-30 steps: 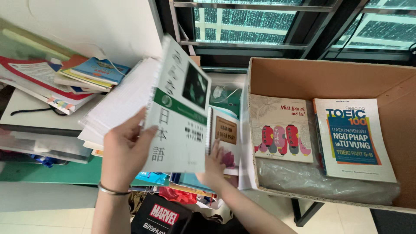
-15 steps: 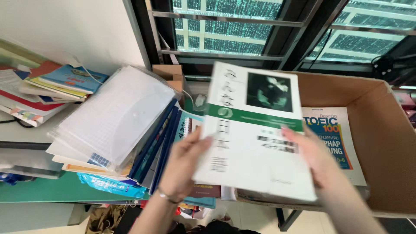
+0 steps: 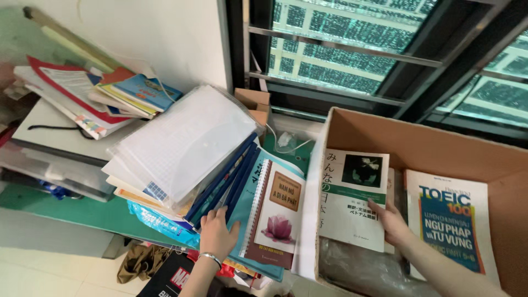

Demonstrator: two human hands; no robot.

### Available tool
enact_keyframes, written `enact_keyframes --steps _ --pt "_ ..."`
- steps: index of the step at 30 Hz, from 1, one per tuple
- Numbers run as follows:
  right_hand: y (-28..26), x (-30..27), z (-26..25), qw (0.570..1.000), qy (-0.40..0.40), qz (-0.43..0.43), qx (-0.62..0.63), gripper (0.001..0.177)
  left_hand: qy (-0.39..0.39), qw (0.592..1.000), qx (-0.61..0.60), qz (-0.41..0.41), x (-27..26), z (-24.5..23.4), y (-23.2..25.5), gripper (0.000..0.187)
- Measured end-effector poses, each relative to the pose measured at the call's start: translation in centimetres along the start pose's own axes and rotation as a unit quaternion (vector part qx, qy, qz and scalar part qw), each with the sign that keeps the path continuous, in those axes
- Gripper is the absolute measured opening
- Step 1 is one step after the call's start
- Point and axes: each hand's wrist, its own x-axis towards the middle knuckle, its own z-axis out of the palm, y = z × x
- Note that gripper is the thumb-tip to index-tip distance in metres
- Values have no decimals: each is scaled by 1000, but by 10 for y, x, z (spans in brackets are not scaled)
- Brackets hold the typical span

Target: The person sorts through a collection of books, folders, and notebooks on a desk and a nearby shelf, picking them up one by one and placing them into a cardboard box.

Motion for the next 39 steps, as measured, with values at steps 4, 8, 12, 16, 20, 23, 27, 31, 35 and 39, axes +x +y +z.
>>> enact_keyframes --steps 4,8,12,16,20,23,27,31,35,39 --pt "6 13 28 992 36 -11 -122 51 0 998 -11 -66 3 2 3 56" --pt "13 30 41 886 132 -70 -440 85 -4 998 -55 -38 12 15 9 56" --pt "-23 32 45 732 153 -33 -663 114 -91 991 -80 -51 21 3 20 48" --pt "-87 -20 95 748 158 -278 -582 89 -79 988 -128 -24 18 -33 44 39" --pt "-147 -125 164 885 -21 -336 -322 59 -36 997 -67 -1 20 -90 82 35" --pt "-166 -179 197 909 -103 -295 -276 52 61 995 -52 64 21 -162 101 29" --pt "-164 -201 223 936 -210 -249 -130 61 179 973 -122 79 10 -247 125 25" --pt "-172 -207 226 950 -281 -134 27 63 118 904 -409 47 1 -261 146 26" --pt "-179 -208 196 966 -224 -88 91 56 -58 803 -593 -20 1 -218 161 34" --pt "-177 -194 126 977 -154 -132 63 55 -170 805 -566 -60 13 -166 160 41"
